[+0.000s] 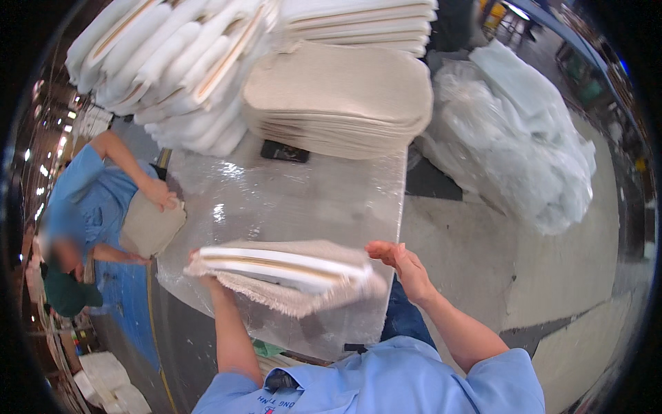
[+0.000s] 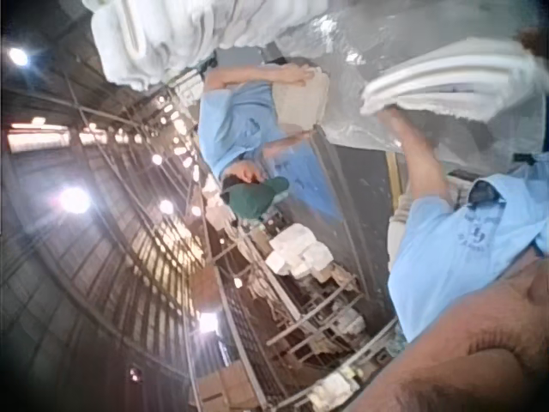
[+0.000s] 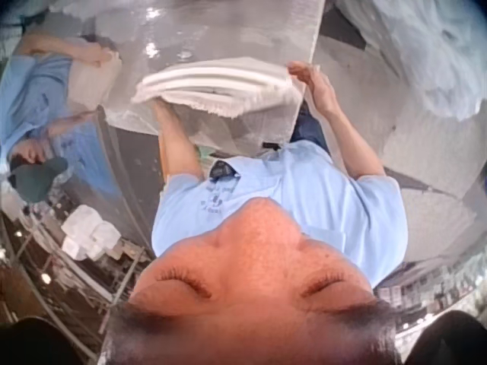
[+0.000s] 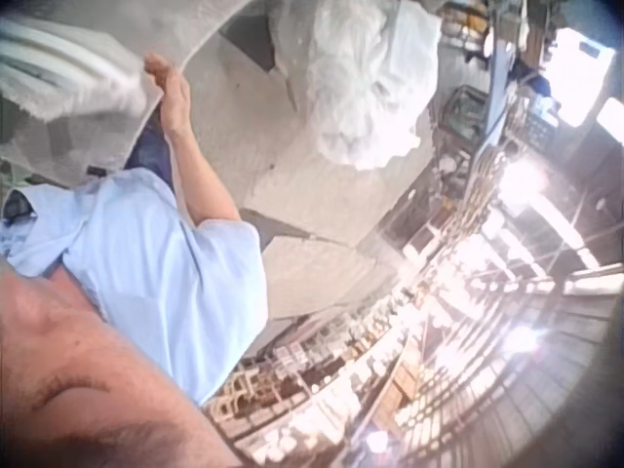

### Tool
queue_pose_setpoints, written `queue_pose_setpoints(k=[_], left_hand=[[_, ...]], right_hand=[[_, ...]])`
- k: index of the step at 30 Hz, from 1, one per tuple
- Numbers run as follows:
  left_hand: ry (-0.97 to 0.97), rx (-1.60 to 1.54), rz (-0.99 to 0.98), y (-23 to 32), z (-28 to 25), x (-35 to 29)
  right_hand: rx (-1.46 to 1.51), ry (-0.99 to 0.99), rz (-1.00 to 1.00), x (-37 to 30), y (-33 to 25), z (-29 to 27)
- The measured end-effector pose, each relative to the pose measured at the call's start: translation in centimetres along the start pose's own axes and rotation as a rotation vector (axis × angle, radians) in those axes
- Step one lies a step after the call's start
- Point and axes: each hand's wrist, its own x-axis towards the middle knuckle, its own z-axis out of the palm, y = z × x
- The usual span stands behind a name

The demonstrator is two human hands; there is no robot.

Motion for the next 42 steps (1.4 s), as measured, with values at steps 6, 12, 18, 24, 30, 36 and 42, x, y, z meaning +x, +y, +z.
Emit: queue_pose_setpoints(k=[6, 12, 18, 24, 30, 36, 42], left_hand=[[0.044, -0.178, -0.204, 1.7, -5.8, -7.7], [-0.117, -0.070, -0.228, 2.8, -10.4, -19.8], [-0.250, -0.127, -0.586, 0.6, -7.8, -30.6], [-0.691, 0.009, -0.291, 1.4, 3.4, -27.4], [-0.849, 0.654, 0.108, 1.4, 15.0, -19.7], [-0.730, 0.608, 0.052, -0.7, 16.8, -19.8], [-0.730, 0.576, 0.138, -1.8, 18.8, -21.2]], right_hand=[[0.095, 0.331, -0.227, 2.6, 1.6, 2.5], [0.100, 0.462, -0.287, 9.5, -1.3, 2.4], [0.139, 0.378, -0.307, 16.1, -6.1, 2.9], [0.069, 0.121, -0.292, 21.0, -5.6, 4.2], [-0.131, 0.190, -0.183, 20.3, -6.7, 6.8], [-0.188, 0.269, -0.658, 13.5, -11.5, 8.0], [-1.119, 0.253, -0.975, 8.8, -12.3, 7.4]])
